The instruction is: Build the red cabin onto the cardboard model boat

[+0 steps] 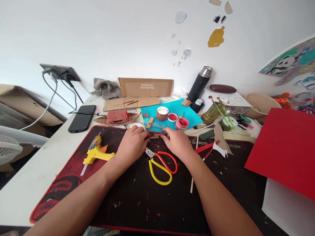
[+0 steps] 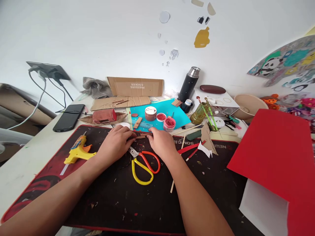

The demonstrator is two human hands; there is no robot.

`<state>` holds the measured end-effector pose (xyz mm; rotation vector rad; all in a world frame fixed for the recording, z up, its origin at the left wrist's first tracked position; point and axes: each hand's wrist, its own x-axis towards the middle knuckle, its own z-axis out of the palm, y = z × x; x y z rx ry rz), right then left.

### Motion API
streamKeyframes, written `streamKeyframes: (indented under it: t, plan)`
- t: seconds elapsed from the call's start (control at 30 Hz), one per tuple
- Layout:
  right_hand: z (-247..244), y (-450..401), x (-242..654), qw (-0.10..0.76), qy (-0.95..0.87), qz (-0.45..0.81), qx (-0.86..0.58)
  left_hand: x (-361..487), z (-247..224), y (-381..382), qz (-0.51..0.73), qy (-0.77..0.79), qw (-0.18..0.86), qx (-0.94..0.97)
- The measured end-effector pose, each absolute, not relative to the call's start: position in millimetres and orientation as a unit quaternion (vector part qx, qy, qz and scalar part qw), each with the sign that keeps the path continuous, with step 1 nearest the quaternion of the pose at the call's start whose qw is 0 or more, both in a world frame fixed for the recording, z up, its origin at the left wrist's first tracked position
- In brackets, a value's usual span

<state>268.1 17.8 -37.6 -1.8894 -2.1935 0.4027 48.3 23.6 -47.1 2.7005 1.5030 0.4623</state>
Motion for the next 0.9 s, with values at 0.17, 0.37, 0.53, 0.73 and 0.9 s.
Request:
streamKeyframes:
  t: [0.17, 0.37, 0.53, 0.73, 0.9]
  plan:
    - [-39, 19, 265, 0.094, -0.747, 0.122, -0.647, 49, -46, 25, 0.145, 0.484, 0.008, 0.863]
    - [-39, 21, 266, 0.103, -0.739, 0.121, -0.655, 50, -45, 25, 0.150, 0.487, 0.005, 0.860]
    - [-36, 19, 269, 0.127, -0.738, 0.130, -0.650, 34, -31, 28, 0.226, 0.489, 0.014, 0.842]
    - [-34, 19, 274, 0.236, -0.726, 0.152, -0.627, -4, -15, 27, 0.273, 0.521, 0.032, 0.808]
    - [-34, 17, 274, 0.304, -0.711, 0.165, -0.612, -6, -18, -1, 0.214, 0.457, 0.060, 0.862]
